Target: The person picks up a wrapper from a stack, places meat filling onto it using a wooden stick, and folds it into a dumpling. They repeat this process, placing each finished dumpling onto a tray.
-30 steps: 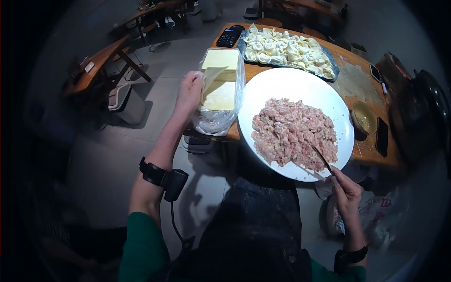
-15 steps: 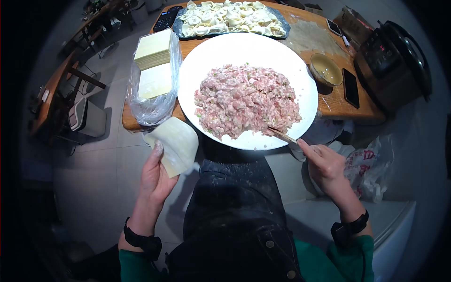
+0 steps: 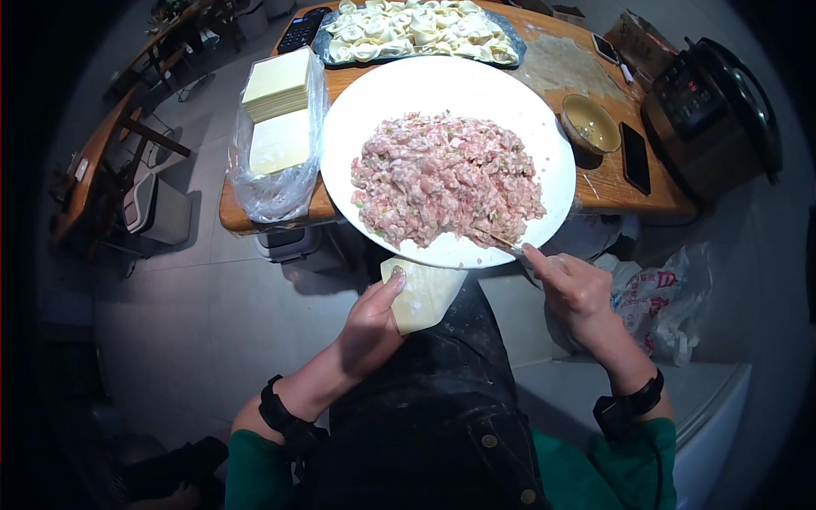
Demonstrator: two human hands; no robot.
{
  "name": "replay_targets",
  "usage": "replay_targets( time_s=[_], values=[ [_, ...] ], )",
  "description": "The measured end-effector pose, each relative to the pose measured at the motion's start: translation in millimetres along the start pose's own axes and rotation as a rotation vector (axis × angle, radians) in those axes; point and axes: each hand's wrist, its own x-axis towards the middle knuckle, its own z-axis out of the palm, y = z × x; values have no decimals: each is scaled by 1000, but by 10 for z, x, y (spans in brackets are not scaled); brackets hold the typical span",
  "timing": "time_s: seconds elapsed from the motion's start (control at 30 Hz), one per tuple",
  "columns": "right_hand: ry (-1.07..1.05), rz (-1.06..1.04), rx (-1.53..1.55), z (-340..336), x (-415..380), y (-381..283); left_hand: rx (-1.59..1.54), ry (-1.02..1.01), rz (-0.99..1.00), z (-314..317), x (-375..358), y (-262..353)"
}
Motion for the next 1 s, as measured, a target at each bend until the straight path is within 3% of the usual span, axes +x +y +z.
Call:
replay_targets(
  time_s=[0.2, 0.27, 0.4, 0.47, 0.67, 0.77, 0.87, 0.9, 0.93, 1.0],
  values=[
    [-107, 18, 55, 39, 46, -70, -14, -57, -9, 70, 22, 18],
    [-224, 182, 456, 26, 61, -106, -27, -62, -6, 98, 19, 18],
    [-110, 48, 399, 152, -34, -460, -90, -74, 22, 160, -10, 4],
    [-52, -51, 161, 241, -125, -562, -77, -88, 28, 72, -39, -14],
    [-5, -74, 324, 118, -267, -338, -23, -105, 44, -63, -236, 96],
    [-212, 234, 886, -44, -97, -407, -31, -102, 112, 31, -303, 145],
    [-316, 401, 1084, -55, 202, -549, 88, -78, 181, 161, -222, 255],
    [-347, 408, 1092, -77, 293, -524, 125, -173, 237, 179, -183, 298],
    [-340, 395, 1091, -66, 334, -511, 165, -269, 296, 211, -147, 364],
    [-110, -23, 880, -14, 415, -483, 282, -297, 383, 321, -132, 495]
  ],
)
